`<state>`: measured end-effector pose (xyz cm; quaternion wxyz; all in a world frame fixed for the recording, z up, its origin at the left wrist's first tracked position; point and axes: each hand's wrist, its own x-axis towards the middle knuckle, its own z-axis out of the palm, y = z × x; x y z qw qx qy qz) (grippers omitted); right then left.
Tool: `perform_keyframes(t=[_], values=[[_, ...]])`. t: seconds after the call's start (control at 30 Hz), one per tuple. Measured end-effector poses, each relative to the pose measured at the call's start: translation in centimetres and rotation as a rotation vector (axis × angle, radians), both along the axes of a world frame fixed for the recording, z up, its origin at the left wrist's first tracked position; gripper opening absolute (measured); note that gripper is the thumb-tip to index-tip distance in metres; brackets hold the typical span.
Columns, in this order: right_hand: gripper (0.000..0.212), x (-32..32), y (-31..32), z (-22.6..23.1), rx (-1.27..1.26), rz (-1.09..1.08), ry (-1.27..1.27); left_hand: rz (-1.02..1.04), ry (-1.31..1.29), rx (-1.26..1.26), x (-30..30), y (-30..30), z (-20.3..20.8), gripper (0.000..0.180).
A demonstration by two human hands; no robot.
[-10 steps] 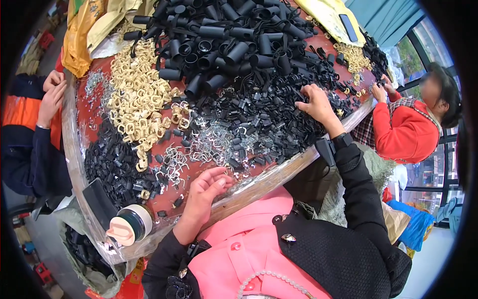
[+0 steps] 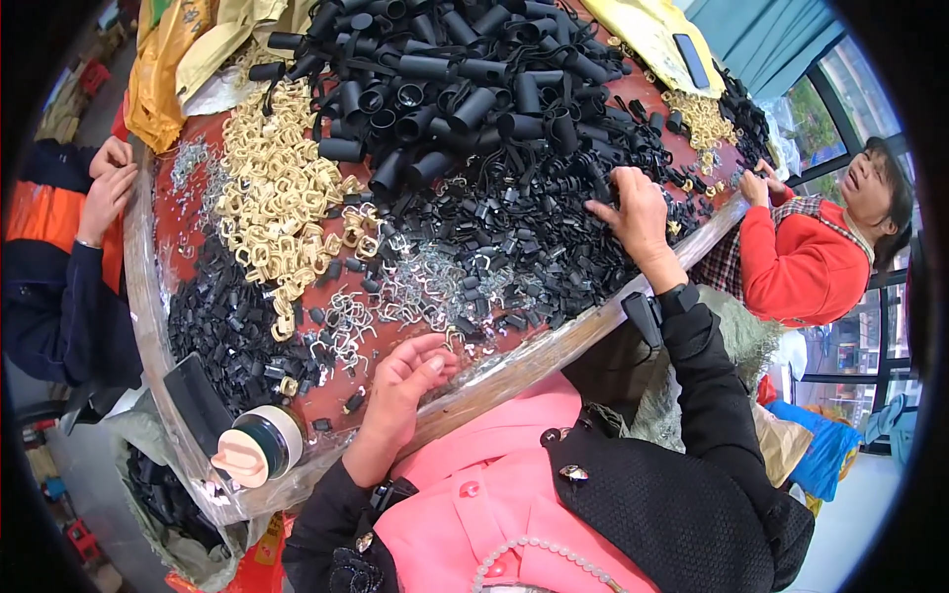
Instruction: The person assembles components by hand, picking up a black plastic part and inserting a small metal clip into it. They then pick up a larger black cylindrical housing, slide the assembled part inside, and press them together before setting the finished unit down.
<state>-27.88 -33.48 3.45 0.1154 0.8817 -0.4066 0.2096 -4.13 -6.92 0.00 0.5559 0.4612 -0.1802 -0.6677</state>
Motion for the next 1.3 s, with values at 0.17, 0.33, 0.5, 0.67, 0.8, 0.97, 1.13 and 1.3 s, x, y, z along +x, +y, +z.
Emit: perform_keyframes(t=[0.17,0.33,0.5,0.67,0.8,0.97,1.13,1.3], values=[[0.037,2.1,2.5,1.9,0.452,-0.049,-0.292,0.008,0.016,-0.018,0.1,0.2,0.0,0.034],[0.031,5.7,7.9,0.7,1.239,0.207,-0.802,-0.016,0.114,-0.077,-0.1,0.2,0.6,0.039],[0.031,10.6,14.1,-1.7,1.402,0.672,-0.715,0.081,0.316,-0.121,-0.2,0.6,1.9,0.039],[0.035,13.7,17.0,-1.2,1.085,0.814,-0.497,0.298,0.454,-0.173,0.7,2.2,0.8,0.038],[0.027,14.7,18.0,-0.9,1.282,0.786,-0.494,0.371,0.373,-0.111,1.3,3.6,0.5,0.035],[0.019,14.4,16.6,-1.3,1.167,0.775,-0.27,0.34,0.151,-0.052,2.8,6.2,0.3,0.035],[0.015,15.0,16.3,-1.7,0.783,0.847,-0.049,0.313,0.015,-0.044,3.8,8.7,1.6,0.038],[0.015,17.4,16.8,-2.5,0.576,0.949,-0.009,0.268,-0.034,-0.074,4.5,8.9,1.8,0.037]])
